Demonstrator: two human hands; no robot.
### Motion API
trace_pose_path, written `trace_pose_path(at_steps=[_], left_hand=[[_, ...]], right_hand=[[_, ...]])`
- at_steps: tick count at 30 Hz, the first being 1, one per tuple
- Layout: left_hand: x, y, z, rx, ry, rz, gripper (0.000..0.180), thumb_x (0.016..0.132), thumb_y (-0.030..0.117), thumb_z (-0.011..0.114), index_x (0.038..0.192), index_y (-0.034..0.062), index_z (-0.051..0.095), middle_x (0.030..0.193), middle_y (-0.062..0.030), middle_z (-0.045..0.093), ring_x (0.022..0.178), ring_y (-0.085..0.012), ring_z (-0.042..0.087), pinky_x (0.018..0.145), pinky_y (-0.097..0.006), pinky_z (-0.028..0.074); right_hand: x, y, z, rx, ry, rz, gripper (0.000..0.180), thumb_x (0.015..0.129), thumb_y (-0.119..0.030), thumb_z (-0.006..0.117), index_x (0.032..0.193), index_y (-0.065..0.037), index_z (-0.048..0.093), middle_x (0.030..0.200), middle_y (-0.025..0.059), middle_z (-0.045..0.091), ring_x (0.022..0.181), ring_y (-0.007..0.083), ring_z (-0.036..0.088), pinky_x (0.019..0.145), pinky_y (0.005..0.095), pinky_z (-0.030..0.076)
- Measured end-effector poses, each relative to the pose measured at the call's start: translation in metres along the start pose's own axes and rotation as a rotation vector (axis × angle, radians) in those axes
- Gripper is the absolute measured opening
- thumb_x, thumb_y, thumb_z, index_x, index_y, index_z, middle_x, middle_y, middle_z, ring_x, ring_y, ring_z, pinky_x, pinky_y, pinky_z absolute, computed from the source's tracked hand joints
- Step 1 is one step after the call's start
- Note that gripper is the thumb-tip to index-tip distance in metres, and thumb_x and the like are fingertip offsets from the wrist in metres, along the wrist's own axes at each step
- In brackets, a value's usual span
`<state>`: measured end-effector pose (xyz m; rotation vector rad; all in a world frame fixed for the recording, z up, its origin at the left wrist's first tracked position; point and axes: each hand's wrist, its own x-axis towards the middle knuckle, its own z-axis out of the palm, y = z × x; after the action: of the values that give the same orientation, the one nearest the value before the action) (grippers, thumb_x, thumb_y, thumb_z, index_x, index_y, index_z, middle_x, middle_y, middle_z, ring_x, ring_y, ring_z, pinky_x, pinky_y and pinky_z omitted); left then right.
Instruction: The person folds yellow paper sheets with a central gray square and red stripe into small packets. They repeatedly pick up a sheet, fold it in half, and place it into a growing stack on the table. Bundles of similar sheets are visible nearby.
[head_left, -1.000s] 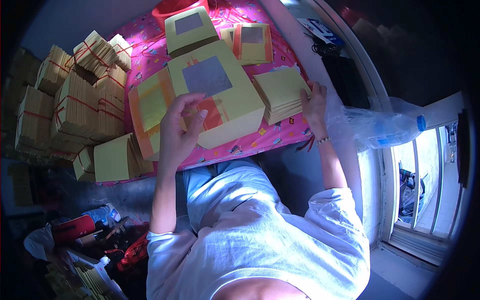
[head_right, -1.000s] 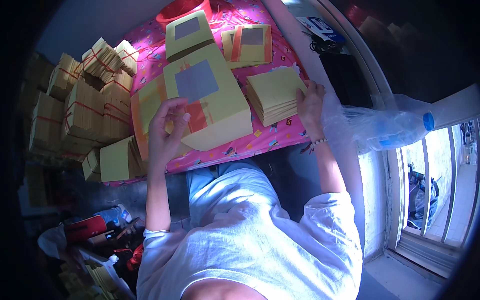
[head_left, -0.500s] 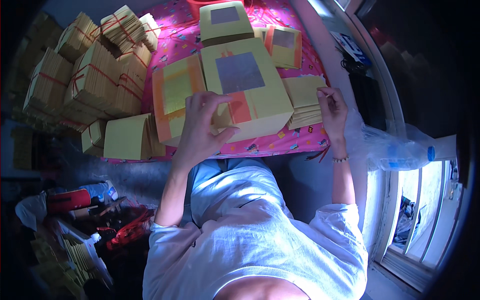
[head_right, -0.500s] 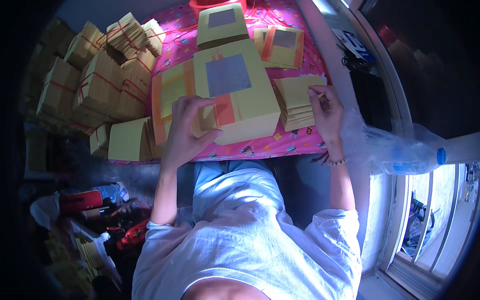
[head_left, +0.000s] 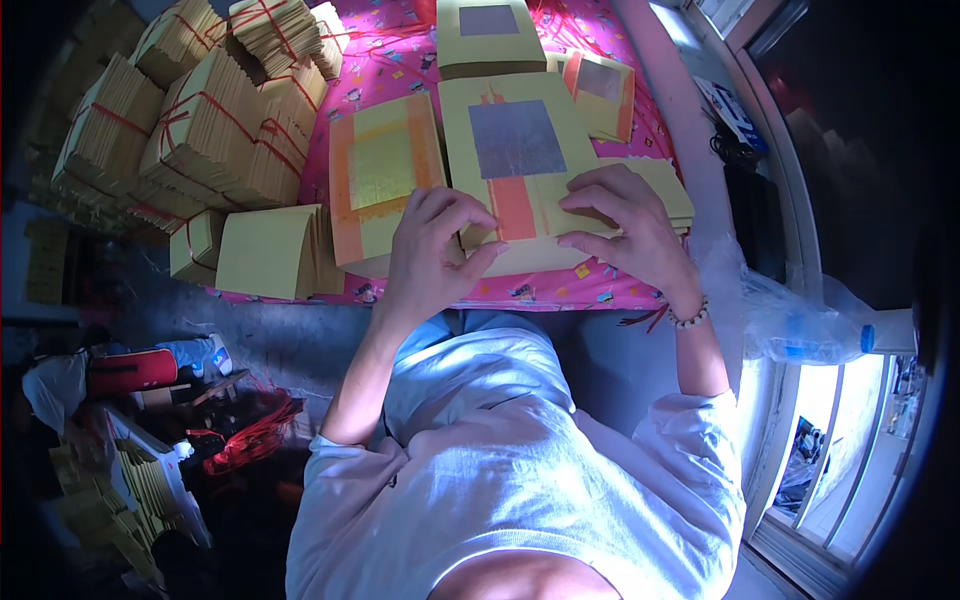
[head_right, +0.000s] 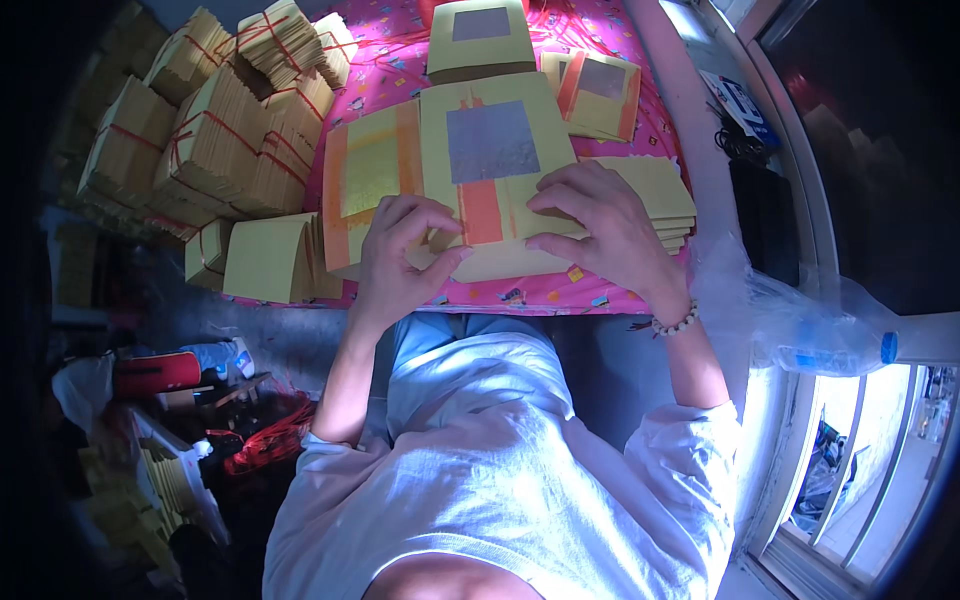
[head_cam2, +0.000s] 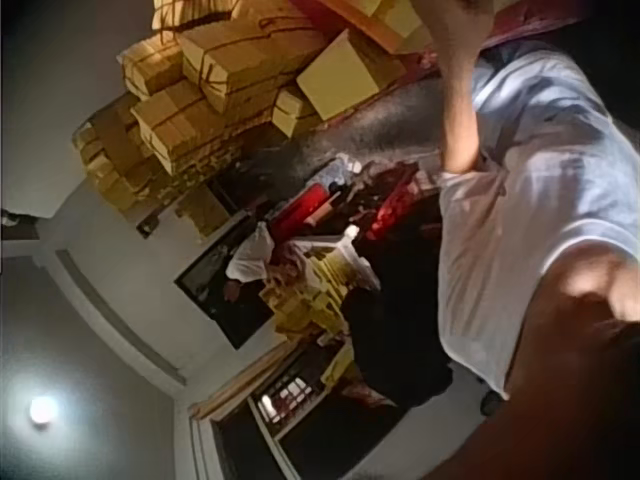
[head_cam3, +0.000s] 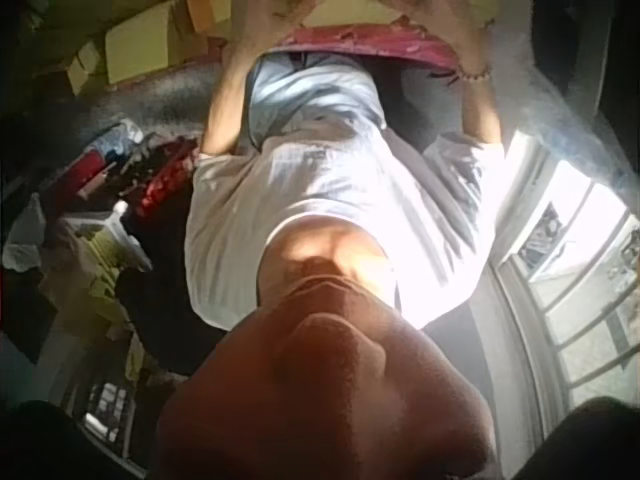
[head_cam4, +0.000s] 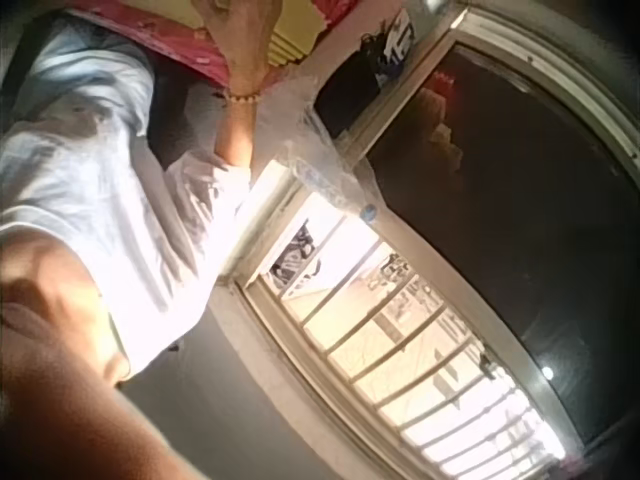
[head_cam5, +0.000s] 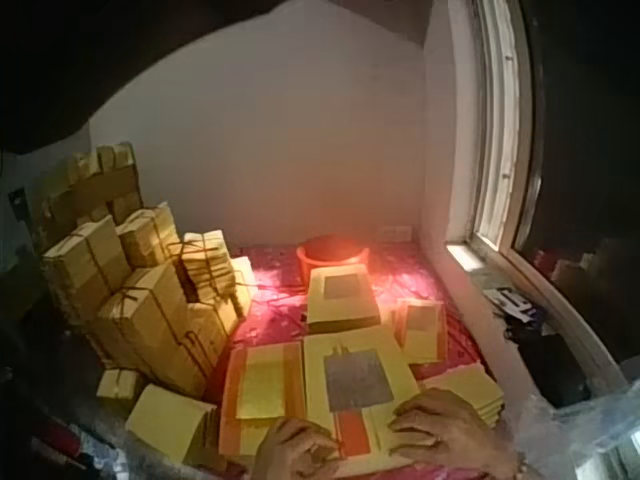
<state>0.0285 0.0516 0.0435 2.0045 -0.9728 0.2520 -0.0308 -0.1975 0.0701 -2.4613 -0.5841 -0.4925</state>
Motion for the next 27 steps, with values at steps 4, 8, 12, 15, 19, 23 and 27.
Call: trace_pose_path(at_steps=[4,8,12,15,19,23,27], left_hand=[[-0.0001,0.0008,0.0024,0.007,0.050,0.028,0.020,0.066,0.011,0.077,0.080,0.0078,0.063,0.085,-0.0045,0.062,0.083,-0.0251,0.054,0.073,-0.035,0.045],[0.0011,0.0014,0.0011,0.000,0.051,0.005,0.018,0.065,0.012,0.077,0.078,0.0074,0.064,0.082,-0.0045,0.062,0.081,-0.0246,0.054,0.072,-0.035,0.045],[0.0025,0.0009,0.0007,-0.008,0.042,-0.009,0.017,0.066,0.011,0.077,0.077,0.0073,0.065,0.081,-0.0046,0.062,0.080,-0.0240,0.054,0.070,-0.035,0.045],[0.0029,0.0014,0.0012,-0.017,0.056,-0.006,0.016,0.067,0.012,0.076,0.076,0.0074,0.064,0.080,-0.0044,0.061,0.079,-0.0237,0.053,0.069,-0.034,0.044],[0.0025,0.0009,0.0033,-0.021,0.075,-0.014,0.015,0.068,0.012,0.076,0.076,0.0076,0.064,0.079,-0.0038,0.061,0.077,-0.0232,0.052,0.068,-0.034,0.044],[0.0023,0.0003,0.0047,-0.022,0.077,-0.026,0.015,0.069,0.013,0.075,0.076,0.0076,0.064,0.078,-0.0035,0.060,0.077,-0.0230,0.052,0.068,-0.034,0.043],[0.0013,0.0006,0.0065,-0.025,0.082,-0.037,0.014,0.070,0.013,0.074,0.076,0.0075,0.063,0.079,-0.0034,0.058,0.079,-0.0234,0.050,0.069,-0.035,0.042]], right_hand=[[0.0008,0.0013,0.0011,0.059,-0.020,0.047,0.026,0.065,-0.018,0.079,0.085,-0.005,0.066,0.091,0.0064,0.062,0.088,0.0255,0.058,0.076,0.0367,0.047],[0.0020,0.0019,0.0010,0.055,-0.016,0.018,0.025,0.066,-0.018,0.079,0.084,-0.005,0.067,0.089,0.0062,0.062,0.086,0.0249,0.058,0.075,0.0359,0.047],[0.0037,0.0022,0.0002,0.055,-0.011,-0.001,0.023,0.067,-0.019,0.078,0.082,-0.005,0.068,0.087,0.0062,0.062,0.084,0.0244,0.058,0.073,0.0358,0.047],[0.0040,0.0047,-0.0019,0.049,-0.041,-0.014,0.021,0.069,-0.015,0.078,0.085,-0.004,0.069,0.090,0.0085,0.063,0.085,0.0242,0.060,0.071,0.0339,0.048],[0.0054,0.0070,-0.0041,0.054,-0.071,-0.009,0.018,0.071,-0.013,0.076,0.084,-0.003,0.070,0.091,0.0096,0.063,0.085,0.0238,0.060,0.070,0.0329,0.048],[0.0073,0.0068,-0.0049,0.077,-0.082,0.005,0.015,0.073,-0.014,0.075,0.083,-0.004,0.070,0.089,0.0088,0.063,0.083,0.0224,0.060,0.068,0.0319,0.048],[0.0078,0.0060,-0.0053,0.114,-0.095,0.044,0.013,0.075,-0.014,0.074,0.083,-0.004,0.071,0.088,0.0081,0.062,0.082,0.0210,0.060,0.066,0.0310,0.047]])
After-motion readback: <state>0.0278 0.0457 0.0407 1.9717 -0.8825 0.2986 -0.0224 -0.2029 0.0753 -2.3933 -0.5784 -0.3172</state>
